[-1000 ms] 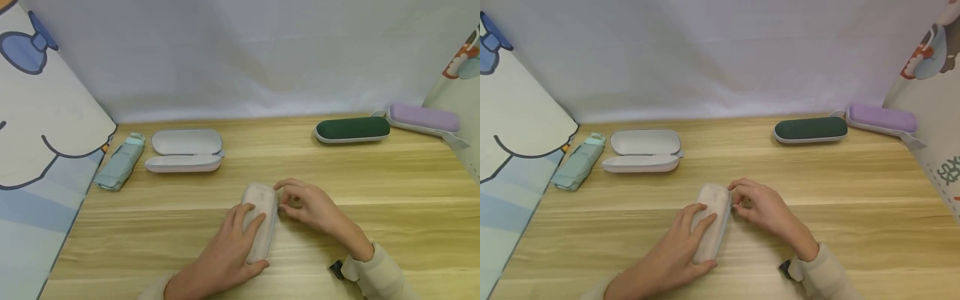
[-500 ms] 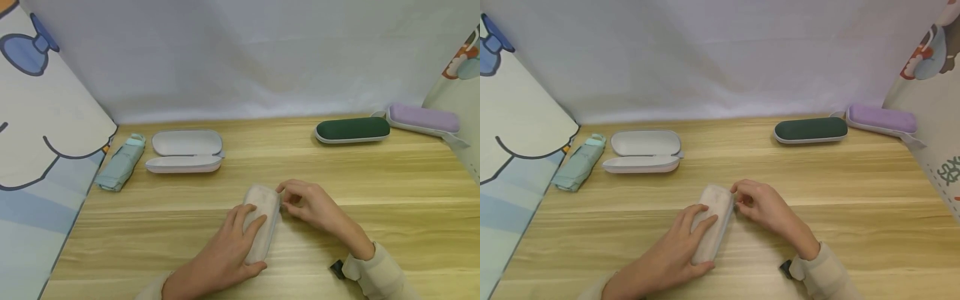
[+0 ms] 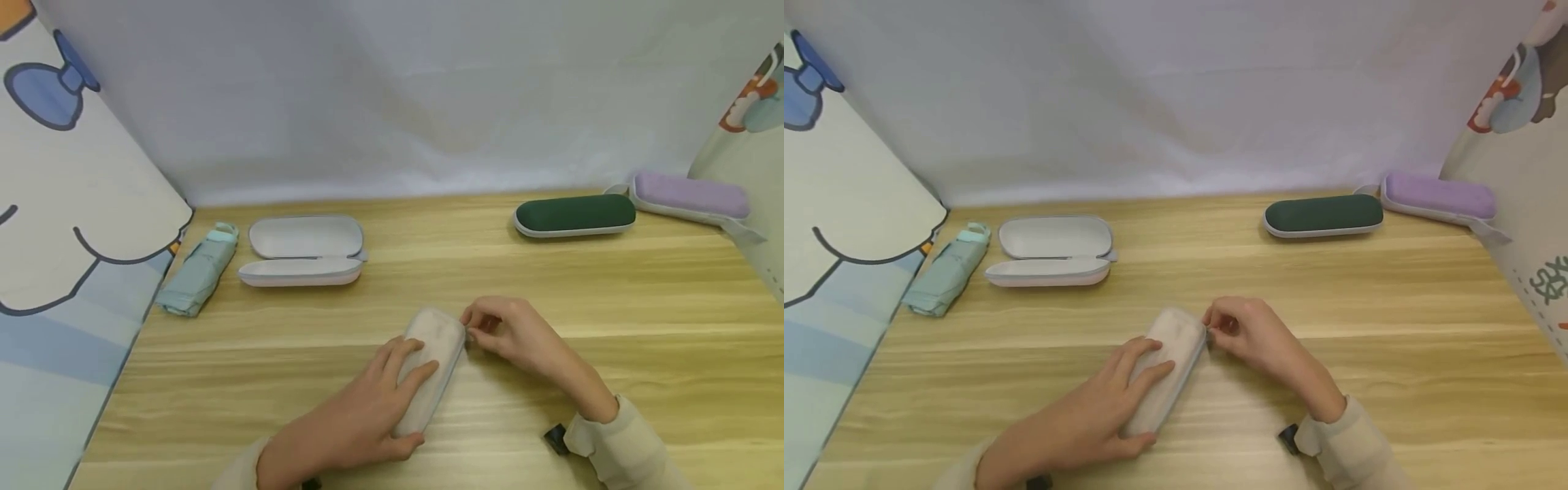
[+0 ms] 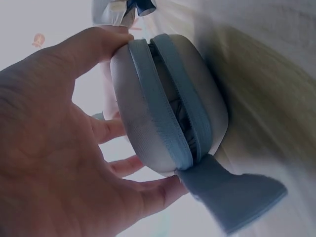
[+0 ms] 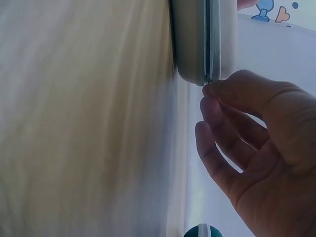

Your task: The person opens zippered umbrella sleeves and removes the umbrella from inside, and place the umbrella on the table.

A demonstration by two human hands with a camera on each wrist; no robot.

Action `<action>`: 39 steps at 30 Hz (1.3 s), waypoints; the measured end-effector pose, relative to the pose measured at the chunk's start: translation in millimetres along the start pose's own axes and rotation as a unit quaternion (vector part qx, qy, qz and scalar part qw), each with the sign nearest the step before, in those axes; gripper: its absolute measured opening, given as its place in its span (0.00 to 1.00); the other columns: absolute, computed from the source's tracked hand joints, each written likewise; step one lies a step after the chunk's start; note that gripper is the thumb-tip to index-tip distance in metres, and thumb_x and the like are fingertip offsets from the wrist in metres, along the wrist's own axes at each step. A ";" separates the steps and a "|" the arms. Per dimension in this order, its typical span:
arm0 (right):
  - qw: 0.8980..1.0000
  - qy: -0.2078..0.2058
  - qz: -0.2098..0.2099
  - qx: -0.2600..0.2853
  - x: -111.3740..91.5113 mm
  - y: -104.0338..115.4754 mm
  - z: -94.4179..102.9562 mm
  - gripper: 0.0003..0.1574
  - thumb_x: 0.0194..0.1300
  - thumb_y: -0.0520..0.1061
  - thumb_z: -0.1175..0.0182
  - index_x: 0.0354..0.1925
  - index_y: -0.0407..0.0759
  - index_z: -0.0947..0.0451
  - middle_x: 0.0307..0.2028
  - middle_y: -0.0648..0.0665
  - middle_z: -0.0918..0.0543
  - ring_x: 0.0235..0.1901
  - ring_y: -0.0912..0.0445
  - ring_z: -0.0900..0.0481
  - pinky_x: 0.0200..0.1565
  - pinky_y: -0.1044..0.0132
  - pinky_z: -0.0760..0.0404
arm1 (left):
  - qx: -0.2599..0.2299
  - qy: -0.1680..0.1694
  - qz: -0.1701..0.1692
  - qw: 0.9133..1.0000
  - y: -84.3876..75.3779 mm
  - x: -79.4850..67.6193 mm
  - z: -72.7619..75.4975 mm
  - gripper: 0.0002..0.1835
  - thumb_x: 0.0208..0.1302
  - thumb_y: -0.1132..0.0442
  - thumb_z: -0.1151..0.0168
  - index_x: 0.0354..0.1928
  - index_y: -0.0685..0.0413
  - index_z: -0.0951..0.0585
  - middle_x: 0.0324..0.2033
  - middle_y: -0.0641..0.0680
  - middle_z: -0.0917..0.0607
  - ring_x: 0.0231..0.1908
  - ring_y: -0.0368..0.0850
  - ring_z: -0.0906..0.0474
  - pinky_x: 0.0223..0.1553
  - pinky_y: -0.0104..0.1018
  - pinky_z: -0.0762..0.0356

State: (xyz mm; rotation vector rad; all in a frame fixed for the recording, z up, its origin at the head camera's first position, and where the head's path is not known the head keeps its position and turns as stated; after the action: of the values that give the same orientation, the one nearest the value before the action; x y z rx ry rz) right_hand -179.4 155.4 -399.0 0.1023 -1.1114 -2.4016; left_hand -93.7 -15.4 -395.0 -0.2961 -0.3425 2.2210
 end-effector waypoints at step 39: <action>1.000 -0.011 0.002 -0.016 -3.9 -7.2 5.6 0.10 0.63 0.35 0.27 0.37 0.50 0.16 0.38 0.54 0.11 0.35 0.67 0.19 0.40 0.67 0.16 | -0.034 0.037 -0.080 0.995 1.1 -1.8 -11.0 0.38 0.67 0.49 0.30 0.75 0.40 0.35 0.79 0.46 0.46 0.77 0.45 0.43 0.61 0.43 0.26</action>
State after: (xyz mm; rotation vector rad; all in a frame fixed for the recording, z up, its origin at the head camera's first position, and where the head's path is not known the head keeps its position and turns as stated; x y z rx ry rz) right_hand -180.3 165.0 -401.1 0.0629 -1.0819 -2.4202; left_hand -89.8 -15.9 -405.5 -0.3749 -0.3888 2.0381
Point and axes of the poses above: each hand's wrist, its own x-axis towards the middle knuckle, its own z-axis out of the back of the hand, y = z × x, the point moved 9 cm from there along x, towards the middle knuckle
